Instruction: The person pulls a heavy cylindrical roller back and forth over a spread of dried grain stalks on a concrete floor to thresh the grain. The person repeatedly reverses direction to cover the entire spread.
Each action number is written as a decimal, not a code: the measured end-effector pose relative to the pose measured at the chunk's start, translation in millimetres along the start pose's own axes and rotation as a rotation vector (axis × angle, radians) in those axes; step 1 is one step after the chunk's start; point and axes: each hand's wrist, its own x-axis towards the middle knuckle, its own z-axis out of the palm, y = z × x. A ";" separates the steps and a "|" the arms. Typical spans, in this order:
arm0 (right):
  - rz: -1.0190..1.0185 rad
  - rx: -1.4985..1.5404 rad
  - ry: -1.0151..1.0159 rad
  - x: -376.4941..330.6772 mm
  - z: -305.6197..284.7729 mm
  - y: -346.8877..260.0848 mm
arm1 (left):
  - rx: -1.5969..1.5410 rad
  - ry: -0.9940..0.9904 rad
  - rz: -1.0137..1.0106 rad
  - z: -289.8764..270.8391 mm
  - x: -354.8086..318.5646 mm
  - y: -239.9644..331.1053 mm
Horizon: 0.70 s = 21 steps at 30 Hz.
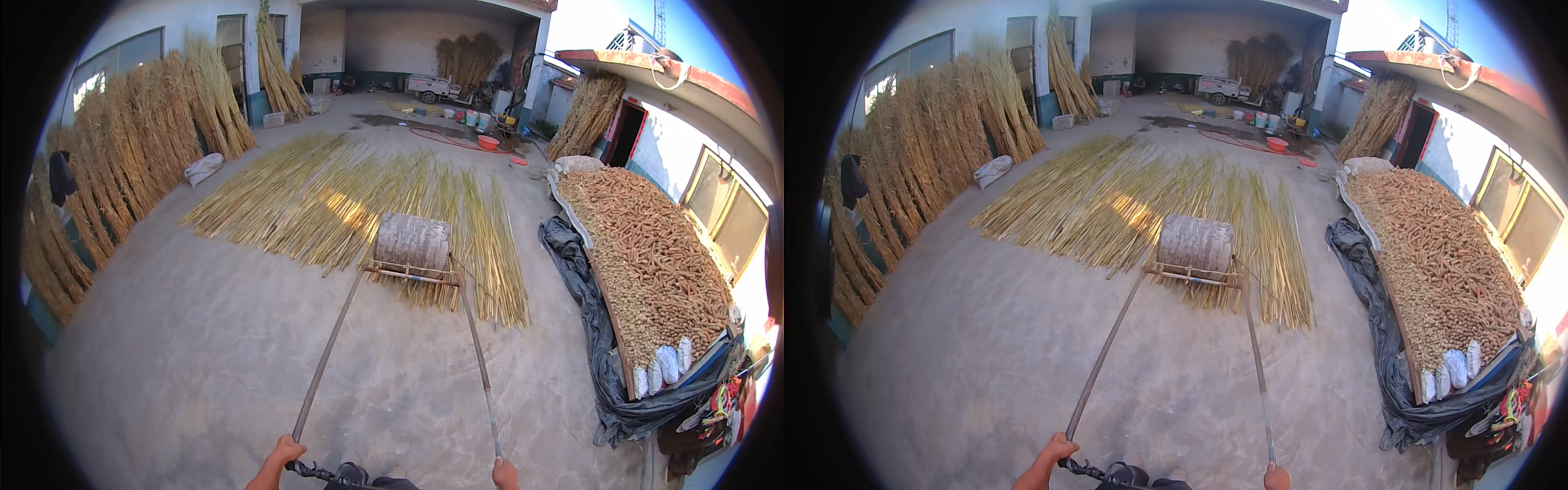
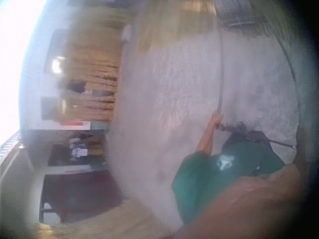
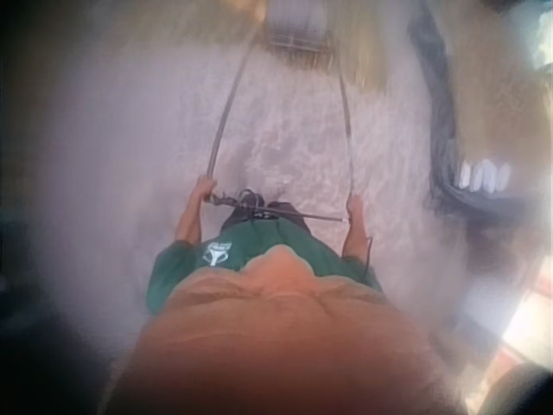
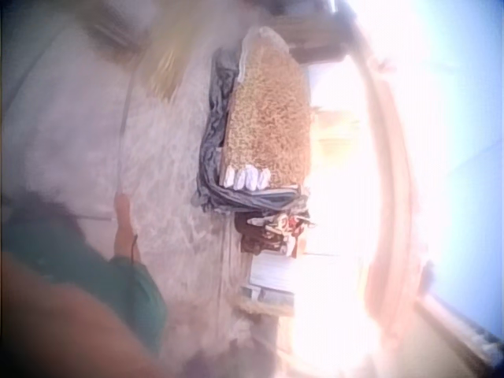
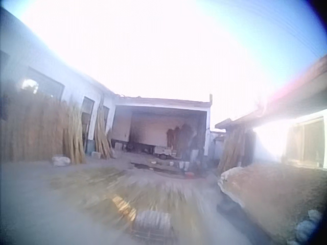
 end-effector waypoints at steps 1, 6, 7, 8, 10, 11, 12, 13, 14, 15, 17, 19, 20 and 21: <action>-0.017 -0.006 -0.031 -15.4 -3.0 -8.8 | -0.008 0.001 -0.010 -0.4 -11.6 -11.3; -0.051 0.019 -0.077 -90.9 15.1 -0.8 | -0.011 0.032 0.021 -0.7 -46.9 -74.7; -0.048 0.033 -0.073 -103.1 24.0 6.9 | 0.006 0.043 0.028 1.7 -48.3 -90.2; -0.046 0.047 -0.070 -115.8 32.7 14.4 | 0.022 0.055 0.034 2.9 -50.3 -104.5; -0.057 0.051 -0.067 -147.3 50.8 13.5 | 0.011 0.086 0.074 -0.1 -60.1 -132.8; -0.068 0.037 -0.060 -163.0 58.5 13.3 | 0.005 0.103 0.093 -2.3 -65.5 -146.7; -0.077 0.016 -0.046 -176.9 61.2 14.3 | 0.013 0.096 0.091 -9.0 -69.6 -151.6; -0.087 0.014 -0.019 -183.0 70.0 24.2 | 0.017 0.081 0.092 -18.8 -73.5 -149.1; -0.095 0.006 0.005 -182.5 86.2 45.5 | 0.019 0.061 0.090 -20.5 -79.6 -153.7; -0.108 0.004 0.025 -183.6 102.7 64.4 | 0.023 0.064 0.088 -19.7 -83.8 -165.4; -0.104 -0.025 0.005 -191.5 119.1 73.4 | 0.032 0.095 0.094 -30.1 -85.5 -181.1; -0.095 -0.033 -0.009 -198.5 137.0 73.5 | 0.038 0.048 0.090 -43.9 -95.7 -196.6; -0.088 -0.038 -0.017 -201.8 145.6 74.2 | 0.043 0.022 0.087 -48.3 -99.4 -203.9; -0.081 -0.048 -0.034 -208.1 157.6 77.8 | 0.042 0.039 0.108 -50.1 -101.4 -217.1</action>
